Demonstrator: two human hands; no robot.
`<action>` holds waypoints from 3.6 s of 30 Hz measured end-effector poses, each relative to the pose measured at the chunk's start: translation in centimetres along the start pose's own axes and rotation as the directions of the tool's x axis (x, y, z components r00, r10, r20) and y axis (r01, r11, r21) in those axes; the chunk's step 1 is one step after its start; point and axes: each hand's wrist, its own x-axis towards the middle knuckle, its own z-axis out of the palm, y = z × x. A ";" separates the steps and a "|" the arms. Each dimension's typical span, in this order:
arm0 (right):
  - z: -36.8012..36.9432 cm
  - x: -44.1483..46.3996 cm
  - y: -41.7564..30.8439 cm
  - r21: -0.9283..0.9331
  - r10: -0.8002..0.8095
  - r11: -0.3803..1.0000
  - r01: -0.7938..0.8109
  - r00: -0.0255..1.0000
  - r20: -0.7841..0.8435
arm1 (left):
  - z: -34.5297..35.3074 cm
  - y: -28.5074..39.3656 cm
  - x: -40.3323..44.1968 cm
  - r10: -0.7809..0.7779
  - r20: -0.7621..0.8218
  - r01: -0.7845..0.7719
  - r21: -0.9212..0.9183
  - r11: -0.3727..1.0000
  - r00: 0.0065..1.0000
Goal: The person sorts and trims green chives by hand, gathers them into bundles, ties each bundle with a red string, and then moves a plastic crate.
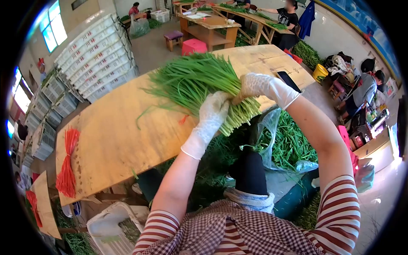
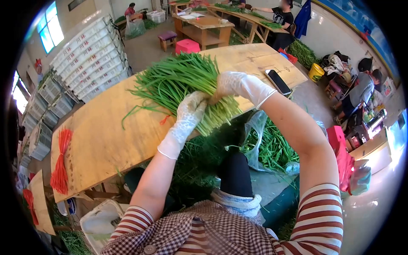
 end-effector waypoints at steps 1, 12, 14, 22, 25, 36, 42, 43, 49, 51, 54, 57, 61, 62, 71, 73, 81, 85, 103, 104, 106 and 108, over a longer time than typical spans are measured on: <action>0.2 1.3 0.7 -0.113 -0.032 0.993 0.029 0.999 -0.031 | -0.1 0.4 0.1 -0.018 -0.008 0.018 -0.018 1.000 1.000; -3.8 2.7 7.5 -0.138 -0.319 0.942 0.307 0.944 -0.081 | -0.4 3.1 1.5 0.070 -0.157 -0.072 -0.008 0.997 0.985; -3.1 3.6 8.9 0.117 -0.260 0.955 0.273 0.959 -0.115 | -0.2 4.0 2.8 0.175 -0.148 -0.176 0.012 0.984 0.973; -3.3 0.4 8.4 0.262 0.009 0.965 0.004 0.999 -0.048 | 3.8 4.4 6.4 0.219 0.122 -0.220 -0.009 0.976 0.968; -2.6 0.8 10.2 0.185 -0.001 0.983 0.014 0.998 -0.068 | 5.6 4.0 6.7 0.255 0.145 -0.250 -0.053 0.967 0.956; -17.1 1.3 20.4 0.617 0.104 0.720 0.317 0.830 -0.548 | 8.7 4.6 9.7 0.077 0.314 -0.196 0.367 0.909 0.946; -15.2 6.8 26.4 -0.151 -0.125 0.986 -0.067 0.294 -0.948 | 10.2 4.1 10.4 0.038 0.297 -0.154 0.379 0.912 0.954; -12.6 9.0 28.1 -0.365 -0.303 0.868 -0.336 0.224 -0.926 | 10.4 3.9 10.5 0.051 0.288 -0.161 0.373 0.914 0.956; 6.0 12.0 28.9 -0.249 0.259 0.870 -0.425 0.825 -0.502 | 10.9 3.9 11.1 0.063 0.299 -0.168 0.340 0.925 0.952; 7.2 11.9 29.1 -0.185 0.306 0.881 -0.435 0.824 -0.477 | 11.2 4.1 11.5 0.068 0.305 -0.172 0.328 0.929 0.950; 5.6 8.2 28.7 -0.183 0.072 0.955 -0.235 0.778 -0.624 | 11.7 4.9 11.8 0.067 0.304 -0.167 0.316 0.934 0.950; 4.6 7.7 25.9 -0.145 -0.190 0.982 0.123 0.645 -0.740 | 11.9 4.9 11.8 0.073 0.279 -0.160 0.305 0.939 0.957; 7.5 11.3 22.5 -0.113 -0.217 0.975 0.192 0.702 -0.679 | 11.9 5.1 12.0 0.069 0.279 -0.158 0.311 0.937 0.958; 8.5 12.0 22.3 -0.176 -0.246 0.969 0.173 0.734 -0.633 | 11.9 5.2 11.8 0.069 0.289 -0.161 0.308 0.938 0.955; 10.9 8.2 18.2 -0.168 -0.053 0.984 -0.059 0.804 -0.592 | 6.9 6.0 9.1 0.036 -0.221 -0.070 -0.147 0.987 0.975; 11.9 8.2 18.2 -0.093 -0.024 0.995 -0.044 0.781 -0.624 | 3.1 2.8 6.1 -0.009 -0.403 0.082 0.166 0.983 0.915; 14.8 8.7 16.7 -0.052 -0.022 0.998 -0.027 0.644 -0.764 | -3.7 -3.2 -6.8 -0.630 -0.255 0.678 0.223 0.700 0.734; 15.6 8.8 15.9 -0.063 0.017 0.993 -0.100 0.652 -0.758 | -3.5 -2.3 -5.5 -0.554 -0.312 0.631 0.484 0.607 0.772; 16.0 8.7 14.7 0.742 0.193 0.003 0.671 0.727 -0.659 | -2.5 -2.2 -3.0 -0.463 0.067 0.253 0.764 0.593 0.884; 15.8 8.6 14.4 0.739 0.175 -0.087 0.668 0.740 -0.649 | -3.2 -1.3 -2.9 -0.453 0.074 0.235 0.774 0.588 0.889; 15.6 8.4 13.9 0.719 0.134 -0.264 0.644 0.762 -0.633 | -3.5 -0.6 -3.0 -0.526 -0.021 0.444 0.565 0.695 0.850; 15.1 7.8 12.6 0.684 0.114 -0.251 0.685 0.723 -0.682 | -3.7 -0.5 -3.1 -0.714 -0.117 0.717 -0.025 0.697 0.690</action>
